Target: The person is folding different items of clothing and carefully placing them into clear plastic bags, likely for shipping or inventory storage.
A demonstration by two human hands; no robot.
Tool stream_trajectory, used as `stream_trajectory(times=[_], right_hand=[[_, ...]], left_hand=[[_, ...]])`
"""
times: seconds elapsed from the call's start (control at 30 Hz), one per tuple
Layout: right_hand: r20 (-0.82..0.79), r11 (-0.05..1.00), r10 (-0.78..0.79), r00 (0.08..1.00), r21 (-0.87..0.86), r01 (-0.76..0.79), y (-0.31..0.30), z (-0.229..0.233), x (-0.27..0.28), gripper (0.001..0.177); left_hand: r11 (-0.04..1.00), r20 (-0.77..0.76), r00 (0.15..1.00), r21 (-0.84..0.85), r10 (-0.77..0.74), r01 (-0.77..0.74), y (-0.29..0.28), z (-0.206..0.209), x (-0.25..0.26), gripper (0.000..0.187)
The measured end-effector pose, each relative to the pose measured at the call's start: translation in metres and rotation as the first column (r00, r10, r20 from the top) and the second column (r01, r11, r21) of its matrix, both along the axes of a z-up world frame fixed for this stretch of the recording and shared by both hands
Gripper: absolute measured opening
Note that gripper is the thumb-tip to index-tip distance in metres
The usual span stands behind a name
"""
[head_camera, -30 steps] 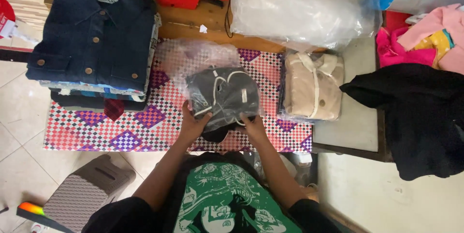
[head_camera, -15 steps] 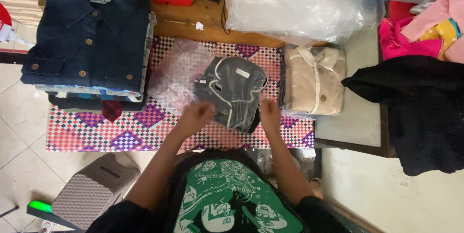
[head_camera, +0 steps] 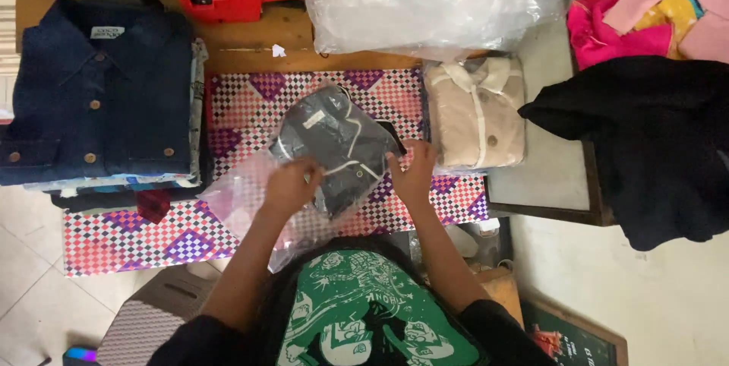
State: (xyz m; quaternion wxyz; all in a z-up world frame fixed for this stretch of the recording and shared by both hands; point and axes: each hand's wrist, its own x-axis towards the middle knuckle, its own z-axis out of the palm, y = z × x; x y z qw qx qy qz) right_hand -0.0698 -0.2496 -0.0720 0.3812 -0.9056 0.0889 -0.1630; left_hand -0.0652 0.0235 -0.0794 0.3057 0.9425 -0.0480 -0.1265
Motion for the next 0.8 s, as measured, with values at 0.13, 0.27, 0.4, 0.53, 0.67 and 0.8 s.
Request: stream_trajectory(times=[0.13,0.27,0.4,0.53,0.67,0.8], right_hand=[[-0.568,0.952,-0.004,0.823,0.251,0.177,0.012,0.047,0.001,0.087],[-0.483,0.828,0.067,0.873,0.515,0.222,0.002,-0.006,0.025,0.057],[-0.248,0.953,0.009,0.969,0.295,0.067,-0.016,-0.053,0.069,0.029],[-0.136,0.955,0.192,0.972,0.253,-0.153,-0.016,-0.043,0.108,0.042],[-0.455,0.99,0.051,0.889,0.143,0.016,-0.009,-0.029,0.111,0.08],[-0.732,0.879,0.147,0.666,0.405,0.251,0.019,0.042,0.087,0.081]], left_hand=[[0.984,0.504,0.863,0.147,0.016,-0.104,0.015,0.006,0.048,0.054],[0.995,0.214,0.972,0.004,0.095,-0.098,0.014,-0.004,0.062,0.086],[0.963,-0.217,0.944,-0.051,0.248,-0.265,0.012,0.008,0.057,0.078],[0.962,-0.369,0.893,0.01,0.258,-0.274,0.028,0.038,0.056,0.076],[0.932,-0.404,0.864,-0.066,0.302,-0.357,0.04,0.041,0.077,0.092],[0.916,-0.462,0.856,-0.191,0.232,-0.352,0.036,0.023,0.087,0.082]])
